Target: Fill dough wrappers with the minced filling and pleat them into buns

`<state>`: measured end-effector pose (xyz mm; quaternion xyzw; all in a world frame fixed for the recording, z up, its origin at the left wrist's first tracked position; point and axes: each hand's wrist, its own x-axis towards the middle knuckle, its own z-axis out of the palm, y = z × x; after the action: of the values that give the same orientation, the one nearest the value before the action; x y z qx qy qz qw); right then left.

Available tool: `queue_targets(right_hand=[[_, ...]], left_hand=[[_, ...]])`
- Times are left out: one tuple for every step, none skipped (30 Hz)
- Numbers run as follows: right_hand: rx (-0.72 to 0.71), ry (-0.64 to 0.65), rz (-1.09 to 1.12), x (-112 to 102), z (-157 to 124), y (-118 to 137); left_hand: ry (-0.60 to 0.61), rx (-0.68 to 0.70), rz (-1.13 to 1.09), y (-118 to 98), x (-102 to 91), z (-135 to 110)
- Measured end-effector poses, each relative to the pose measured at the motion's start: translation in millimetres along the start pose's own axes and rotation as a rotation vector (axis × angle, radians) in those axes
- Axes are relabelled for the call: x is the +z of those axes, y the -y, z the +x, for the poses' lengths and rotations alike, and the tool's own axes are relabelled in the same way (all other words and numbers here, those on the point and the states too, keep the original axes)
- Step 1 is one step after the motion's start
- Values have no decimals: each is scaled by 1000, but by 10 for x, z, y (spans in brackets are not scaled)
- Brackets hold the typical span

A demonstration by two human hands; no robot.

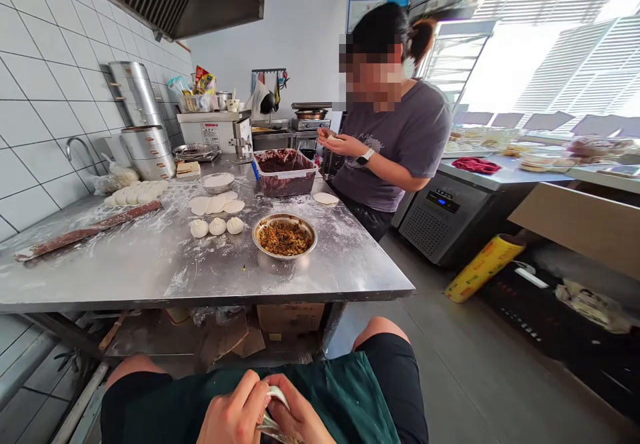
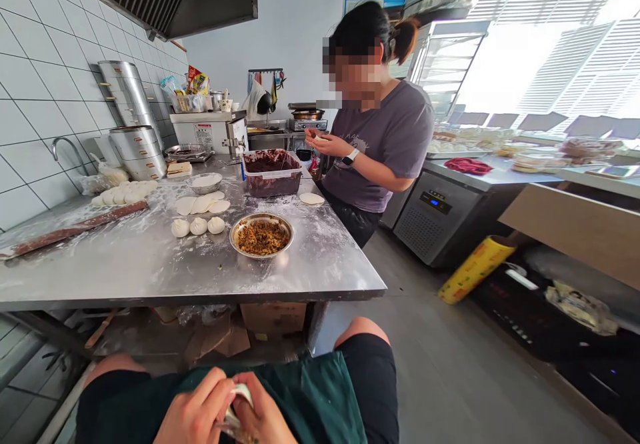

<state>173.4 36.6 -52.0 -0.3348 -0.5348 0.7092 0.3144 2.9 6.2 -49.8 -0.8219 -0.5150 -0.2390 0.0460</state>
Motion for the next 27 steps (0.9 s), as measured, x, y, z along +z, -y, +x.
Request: queue_targets(right_hand=[[0,-4,4,-11,0,-16],[-6,-7,2,-23,-4,-25],[-13,-8,-4,-36,-14,-26],[-13,-1,-5,-48,-28,-18],[-7,12,5,-58,-45,0],[5,32,27,-65,-64,23],[21,51,57,-69,-81,51],[33,66,88,-68,-97,79],[32,72,112,-64,-109,103],[13,77,117,-56,-116,122],[-23,71,98,-47,-118,132],[-60,57,64,-37,-116,132],[-87,43,24,-27,-111,121],[-96,31,-12,-18,-104,101],[-81,20,-35,-10,-95,76],[-53,12,-45,-6,-86,49],[-27,4,-47,-4,-80,29],[-14,-3,-47,-6,-78,20],[-18,-12,-50,-11,-80,26],[-27,-18,-59,-18,-88,49],[-37,-14,-72,-26,-101,85],[-38,-6,-73,-32,-115,127],[-28,-2,-60,-35,-128,166],[-9,-5,-38,-32,-134,192],[19,-27,3,-23,-130,197],[51,-67,63,-7,-113,179],[86,-121,132,16,-83,138]], left_hand=[[-6,13,12,-5,-21,8],[-8,46,25,-4,-41,15],[-3,88,34,3,-58,21],[13,123,39,15,-73,26],[38,142,37,29,-88,31],[64,141,27,43,-101,36],[83,122,12,55,-112,42],[79,95,2,61,-122,49],[73,79,-2,63,-131,57],[63,80,5,59,-137,64],[51,99,15,51,-142,69],[41,122,25,41,-145,71],[34,139,31,29,-145,70],[32,144,32,16,-142,65],[31,134,29,3,-136,56],[27,111,21,-9,-127,46],[23,89,12,-19,-117,35],[17,74,10,-25,-107,27],[16,79,13,-27,-99,22],[18,99,19,-23,-96,20],[22,122,25,-15,-98,22],[31,140,27,-3,-107,27],[45,146,19,10,-120,32],[59,137,1,21,-137,38],[65,114,-26,29,-154,42],[63,82,-50,31,-168,43],[64,60,-64,28,-179,43]])
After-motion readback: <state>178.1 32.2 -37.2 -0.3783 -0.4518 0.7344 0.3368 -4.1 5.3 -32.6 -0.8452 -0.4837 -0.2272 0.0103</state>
